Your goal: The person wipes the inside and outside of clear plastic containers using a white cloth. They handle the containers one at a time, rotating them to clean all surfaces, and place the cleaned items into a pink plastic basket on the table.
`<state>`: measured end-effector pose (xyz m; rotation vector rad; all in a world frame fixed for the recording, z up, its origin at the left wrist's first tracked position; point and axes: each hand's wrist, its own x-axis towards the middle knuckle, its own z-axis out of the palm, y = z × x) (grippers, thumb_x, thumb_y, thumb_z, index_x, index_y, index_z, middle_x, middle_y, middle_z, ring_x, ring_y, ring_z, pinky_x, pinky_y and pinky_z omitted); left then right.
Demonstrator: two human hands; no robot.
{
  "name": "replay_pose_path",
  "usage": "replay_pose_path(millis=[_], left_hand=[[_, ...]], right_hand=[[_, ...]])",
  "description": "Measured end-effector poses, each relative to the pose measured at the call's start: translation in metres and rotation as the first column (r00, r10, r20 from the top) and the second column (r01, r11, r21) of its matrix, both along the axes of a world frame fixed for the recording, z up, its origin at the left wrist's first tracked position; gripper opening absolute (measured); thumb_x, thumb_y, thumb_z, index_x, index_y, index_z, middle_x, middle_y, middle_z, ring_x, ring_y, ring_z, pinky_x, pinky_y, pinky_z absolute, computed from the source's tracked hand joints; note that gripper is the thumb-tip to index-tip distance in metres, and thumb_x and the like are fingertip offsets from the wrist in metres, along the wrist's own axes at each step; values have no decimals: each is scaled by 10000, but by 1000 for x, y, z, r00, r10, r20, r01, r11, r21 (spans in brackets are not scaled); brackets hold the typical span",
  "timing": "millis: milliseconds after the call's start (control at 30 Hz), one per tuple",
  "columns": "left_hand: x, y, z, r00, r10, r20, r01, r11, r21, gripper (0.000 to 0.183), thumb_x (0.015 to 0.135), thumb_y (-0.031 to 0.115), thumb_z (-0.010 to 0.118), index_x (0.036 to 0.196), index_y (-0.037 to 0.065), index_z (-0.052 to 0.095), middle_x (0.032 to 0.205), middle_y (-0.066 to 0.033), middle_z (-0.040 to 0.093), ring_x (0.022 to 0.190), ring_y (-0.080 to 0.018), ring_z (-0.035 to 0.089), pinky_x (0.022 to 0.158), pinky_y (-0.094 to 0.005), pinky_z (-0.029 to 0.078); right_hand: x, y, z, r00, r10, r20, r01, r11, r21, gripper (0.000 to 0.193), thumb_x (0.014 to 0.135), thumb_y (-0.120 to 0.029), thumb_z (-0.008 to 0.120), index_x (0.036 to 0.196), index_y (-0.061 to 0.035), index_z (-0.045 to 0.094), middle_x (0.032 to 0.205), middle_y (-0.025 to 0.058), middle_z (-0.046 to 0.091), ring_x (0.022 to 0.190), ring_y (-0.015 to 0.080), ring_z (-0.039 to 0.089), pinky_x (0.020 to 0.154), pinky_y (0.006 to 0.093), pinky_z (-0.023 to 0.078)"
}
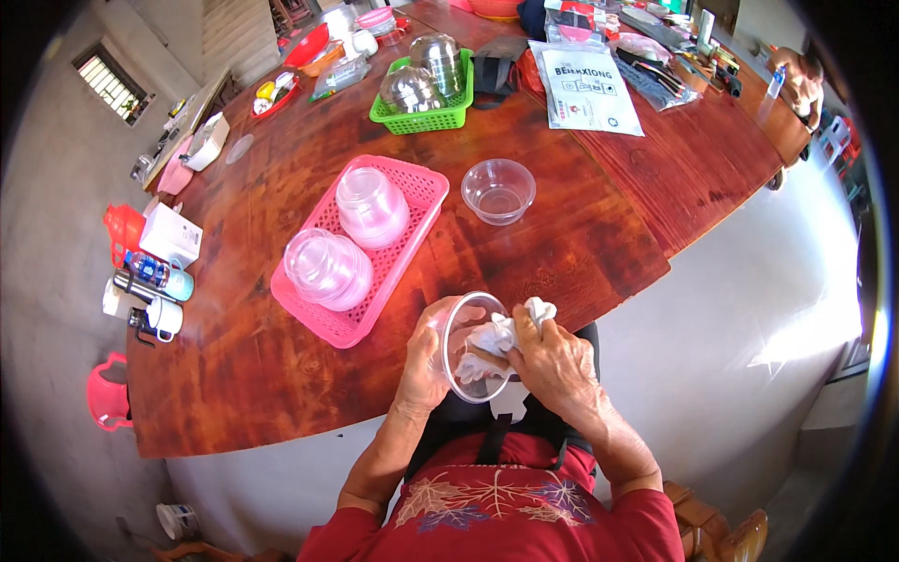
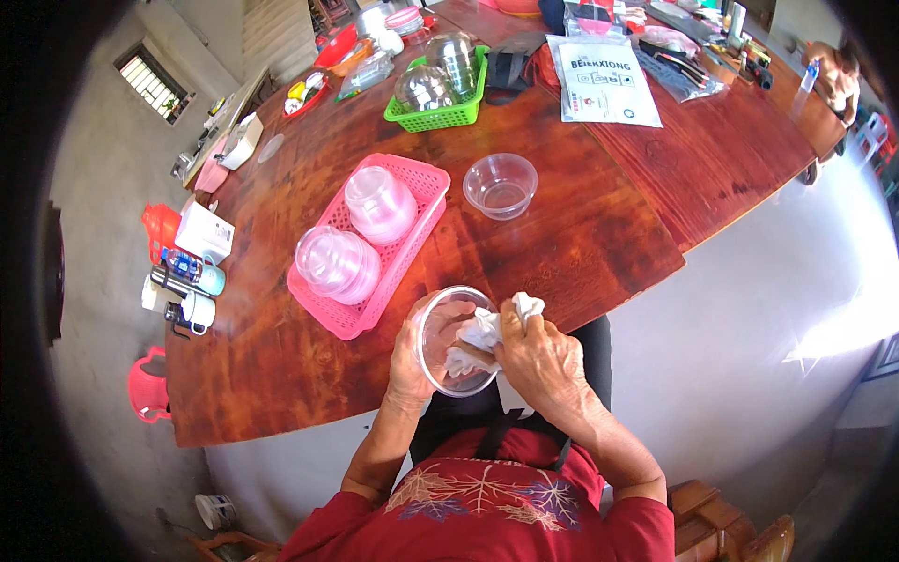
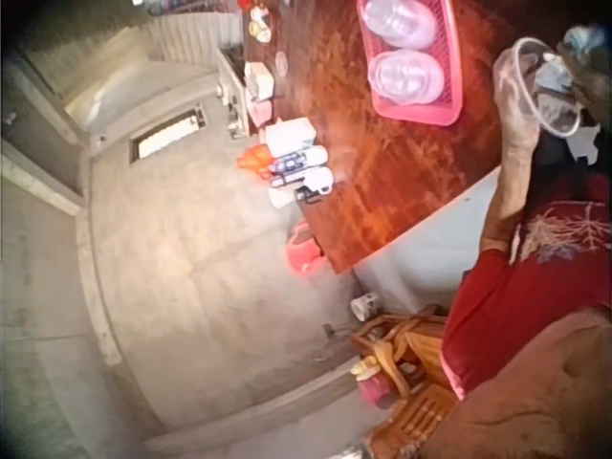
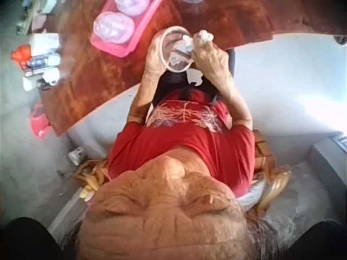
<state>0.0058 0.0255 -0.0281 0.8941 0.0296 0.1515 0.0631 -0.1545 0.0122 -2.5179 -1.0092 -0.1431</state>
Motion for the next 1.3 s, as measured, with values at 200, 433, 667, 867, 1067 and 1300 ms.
replay_pose_path(millis=[200,433,667,867,1067,1300], left_hand=[[-5,8,-4,997,-74,-12,71,982,-172,646,893,497,521,1337,49,381,1272,-187,507,1138,-272,529,864,-337,514],[-11,-10,9,995,21,-97,-28,997,-74,758,872,566,507,1364,12,347,1307,-131,488,1204,-246,488,989,-386,425],[-13,-14,-1,997,32,-66,-32,999,4,727,860,564,535,1335,37,371,1285,-123,492,1184,-229,493,963,-372,441],[-14,-8,-4,997,-48,-53,53,994,96,836,838,674,457,1316,-8,387,1275,-168,506,1136,-298,541,962,-436,440],[-9,-11,-2,995,-81,-61,74,991,-115,782,898,666,277,1341,26,359,1273,-211,491,1109,-403,528,939,-505,423],[-14,-12,-6,985,-31,-173,13,995,-101,694,907,566,439,1339,26,381,1296,-133,486,1178,-243,494,1008,-389,395]], right_hand=[[-9,2,30,983,-26,183,4,993,121,490,777,-193,634,1240,-92,513,1037,172,511,777,264,595,545,325,541],[-11,29,2,990,108,89,-133,927,352,500,721,-132,628,1201,-49,512,1108,213,477,858,294,616,572,330,558],[-16,29,2,980,172,101,-174,985,10,288,695,-148,649,887,57,582,910,169,526,758,255,626,512,288,534],[-9,24,-15,885,415,-210,-360,897,255,239,759,-168,664,960,-55,602,827,154,566,669,340,622,589,386,546],[-17,46,-12,951,307,43,-275,774,570,309,729,-75,655,1026,-35,584,827,117,514,705,291,604,583,391,535],[-13,46,-11,974,155,164,-188,959,210,307,687,-129,658,964,-8,604,794,109,517,635,209,630,504,306,529]])
